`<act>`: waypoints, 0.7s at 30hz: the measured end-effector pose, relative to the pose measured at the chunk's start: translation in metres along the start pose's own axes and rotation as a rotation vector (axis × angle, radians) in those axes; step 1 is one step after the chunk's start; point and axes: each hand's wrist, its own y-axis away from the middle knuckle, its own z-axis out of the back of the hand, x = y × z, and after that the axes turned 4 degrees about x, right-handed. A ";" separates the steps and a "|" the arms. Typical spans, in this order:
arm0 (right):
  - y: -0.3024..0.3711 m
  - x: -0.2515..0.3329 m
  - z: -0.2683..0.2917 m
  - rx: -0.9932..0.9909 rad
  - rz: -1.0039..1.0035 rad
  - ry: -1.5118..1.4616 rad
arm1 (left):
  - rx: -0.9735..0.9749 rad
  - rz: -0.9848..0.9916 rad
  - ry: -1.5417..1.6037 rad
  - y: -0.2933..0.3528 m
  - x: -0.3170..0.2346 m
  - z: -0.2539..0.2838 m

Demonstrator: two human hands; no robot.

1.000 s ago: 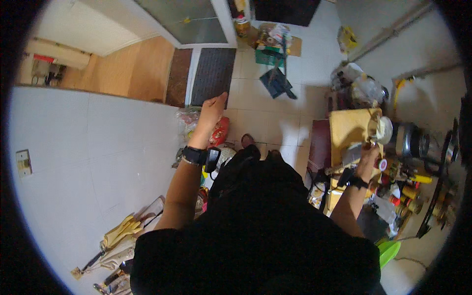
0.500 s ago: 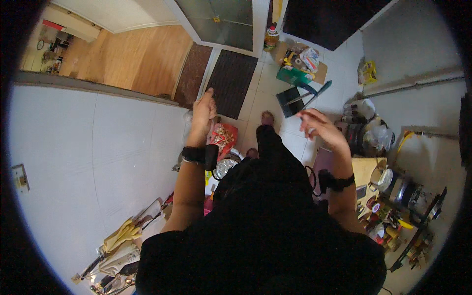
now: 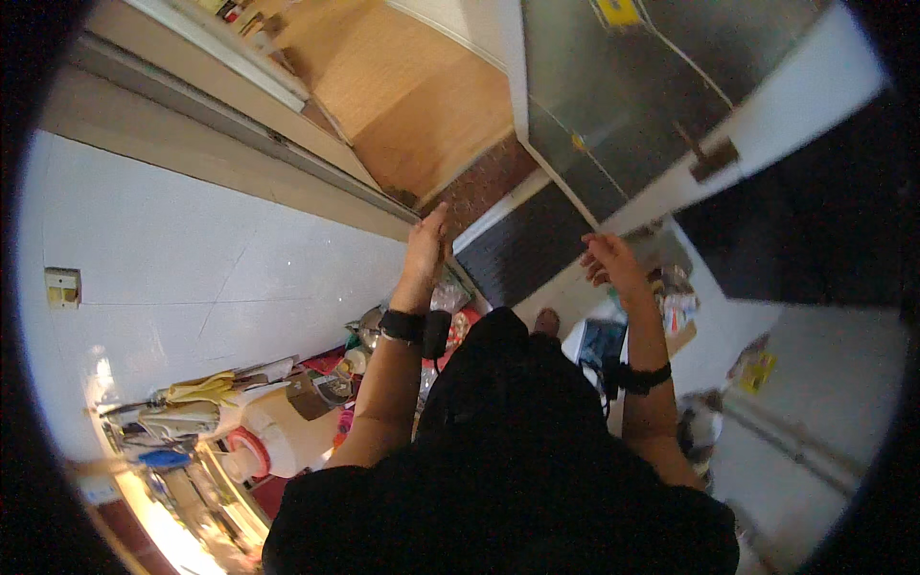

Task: The person scrubs a white plastic cutting board with a metal scouring pad under running water in a kitchen sink. They repeatedly rinse and scrub both sides of the board, then place it in the sink.

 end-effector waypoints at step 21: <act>-0.388 0.239 -0.130 0.278 -0.047 0.233 | -0.170 -0.128 0.123 -0.264 -0.187 0.104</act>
